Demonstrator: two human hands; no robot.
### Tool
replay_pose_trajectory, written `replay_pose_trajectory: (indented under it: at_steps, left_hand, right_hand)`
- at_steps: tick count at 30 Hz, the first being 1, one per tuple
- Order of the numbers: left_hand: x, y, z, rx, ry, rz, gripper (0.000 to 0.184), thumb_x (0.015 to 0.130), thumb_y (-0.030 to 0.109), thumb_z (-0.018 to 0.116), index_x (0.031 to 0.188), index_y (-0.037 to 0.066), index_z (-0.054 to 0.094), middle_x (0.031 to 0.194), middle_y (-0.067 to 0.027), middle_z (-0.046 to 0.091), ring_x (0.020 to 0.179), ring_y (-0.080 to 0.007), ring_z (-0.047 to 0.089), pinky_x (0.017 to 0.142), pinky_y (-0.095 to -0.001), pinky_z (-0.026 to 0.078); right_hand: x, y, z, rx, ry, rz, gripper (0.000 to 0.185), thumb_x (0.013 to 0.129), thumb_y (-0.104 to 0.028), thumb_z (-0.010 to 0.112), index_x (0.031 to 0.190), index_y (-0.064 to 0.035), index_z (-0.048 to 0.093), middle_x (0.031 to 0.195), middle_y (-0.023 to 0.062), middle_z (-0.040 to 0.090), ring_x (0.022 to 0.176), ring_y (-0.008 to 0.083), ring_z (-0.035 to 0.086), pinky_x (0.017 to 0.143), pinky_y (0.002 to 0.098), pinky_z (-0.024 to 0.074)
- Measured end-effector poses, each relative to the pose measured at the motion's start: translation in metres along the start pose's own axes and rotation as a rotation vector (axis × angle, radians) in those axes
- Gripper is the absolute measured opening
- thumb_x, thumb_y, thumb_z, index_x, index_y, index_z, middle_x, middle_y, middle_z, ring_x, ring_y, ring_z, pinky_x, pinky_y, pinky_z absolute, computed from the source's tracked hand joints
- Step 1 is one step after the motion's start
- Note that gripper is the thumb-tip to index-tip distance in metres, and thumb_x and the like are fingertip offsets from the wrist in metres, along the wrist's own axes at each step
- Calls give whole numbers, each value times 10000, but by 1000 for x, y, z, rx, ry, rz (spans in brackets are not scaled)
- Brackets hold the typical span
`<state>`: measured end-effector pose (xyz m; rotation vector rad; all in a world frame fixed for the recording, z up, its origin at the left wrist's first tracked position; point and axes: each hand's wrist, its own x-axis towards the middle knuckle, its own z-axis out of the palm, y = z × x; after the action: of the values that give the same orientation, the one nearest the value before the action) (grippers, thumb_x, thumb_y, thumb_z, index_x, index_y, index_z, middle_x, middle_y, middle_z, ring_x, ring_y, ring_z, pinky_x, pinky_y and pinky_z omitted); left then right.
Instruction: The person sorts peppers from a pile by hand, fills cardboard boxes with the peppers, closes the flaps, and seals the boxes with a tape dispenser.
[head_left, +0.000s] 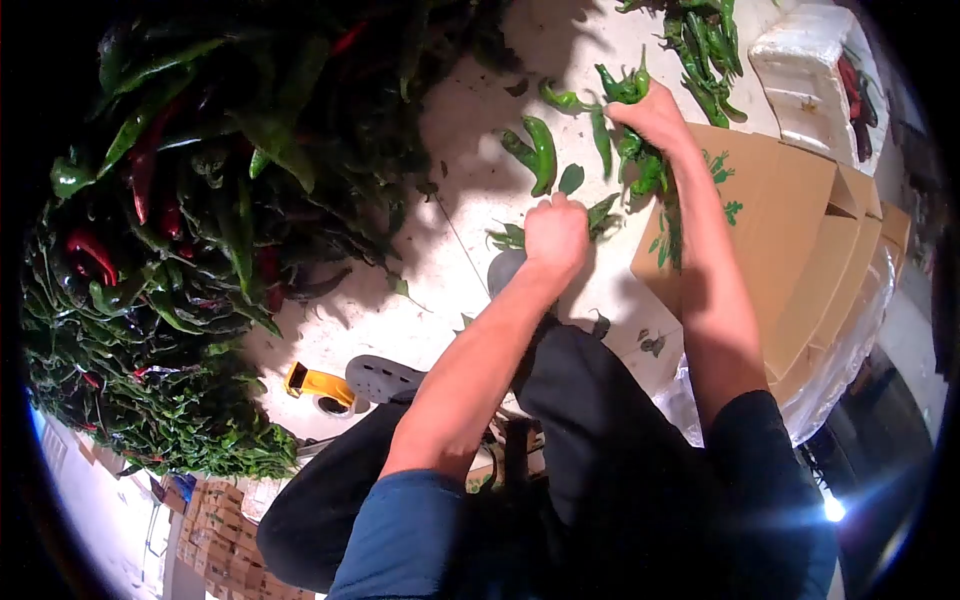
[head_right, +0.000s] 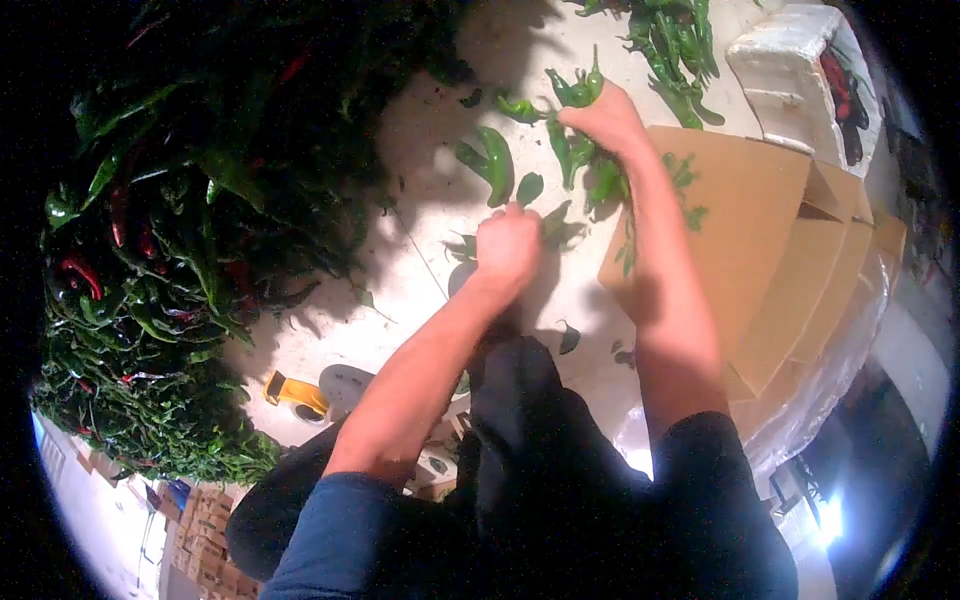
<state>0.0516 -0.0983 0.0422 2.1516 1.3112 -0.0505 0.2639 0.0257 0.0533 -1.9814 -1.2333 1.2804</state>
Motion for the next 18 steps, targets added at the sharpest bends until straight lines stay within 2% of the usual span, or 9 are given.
replay_pose_trajectory:
  at_steps: [1,3,6,8,11,12,14,15,18]
  left_hand:
    - [-4,-2,-6,-5,-19,-21,160,777,108,654,930,60,650,925,-123,635,842,-275,668,720,-393,544]
    - [-16,-14,-11,4,-10,-18,148,787,128,654,922,70,665,943,-110,644,861,-275,667,734,-383,541]
    - [-26,-30,-10,62,3,59,103,793,127,643,877,71,662,926,-112,654,850,-286,666,742,-406,542]
    - [-25,-34,-10,-54,-15,5,127,760,133,678,862,61,657,911,-132,659,874,-309,661,777,-451,540]
    - [-21,-35,-69,-260,-10,-168,188,755,132,738,904,35,679,924,-152,673,876,-320,673,757,-444,549]
    - [-23,-39,-90,-357,35,-259,208,761,120,768,927,19,693,930,-156,686,859,-318,686,722,-421,561]
    - [-17,-52,-111,-1558,-8,-746,232,818,76,715,1040,12,691,974,-131,708,886,-272,684,744,-395,562]
    - [-13,-56,-105,-1852,124,-774,214,859,61,702,1052,-22,663,961,-101,686,848,-230,669,717,-378,556]
    - [12,-54,-68,-2090,247,-962,243,861,76,710,1074,-23,647,986,-121,677,836,-249,666,722,-395,556]
  right_hand:
    - [10,-1,2,-165,-23,27,443,682,-224,794,1033,6,652,903,95,706,816,192,665,781,334,530]
    - [17,-4,14,-280,-22,-19,478,674,-253,789,1050,6,645,921,121,712,845,234,680,805,356,531]
    - [21,-9,29,-473,-22,-44,540,671,-334,775,1088,-21,637,969,171,721,940,327,698,859,406,531]
    - [23,-9,32,-578,-3,-11,569,663,-366,774,1097,-25,635,986,192,718,962,349,695,866,419,531]
    - [23,-7,27,-592,16,-23,507,673,-301,769,1068,-8,643,959,150,724,921,291,700,843,393,534]
    - [21,-7,22,-422,-36,4,483,677,-276,767,1059,-6,647,947,131,720,898,265,693,830,380,534]
    - [24,-13,15,-73,-147,39,434,684,-225,761,1040,-2,654,924,93,714,853,214,678,803,356,533]
    - [28,-13,16,-77,-181,64,388,694,-173,750,1028,3,662,893,57,695,803,159,641,761,326,528]
    - [26,-36,24,-117,-386,21,378,698,-148,749,1038,-16,654,842,28,671,753,131,619,725,300,526]
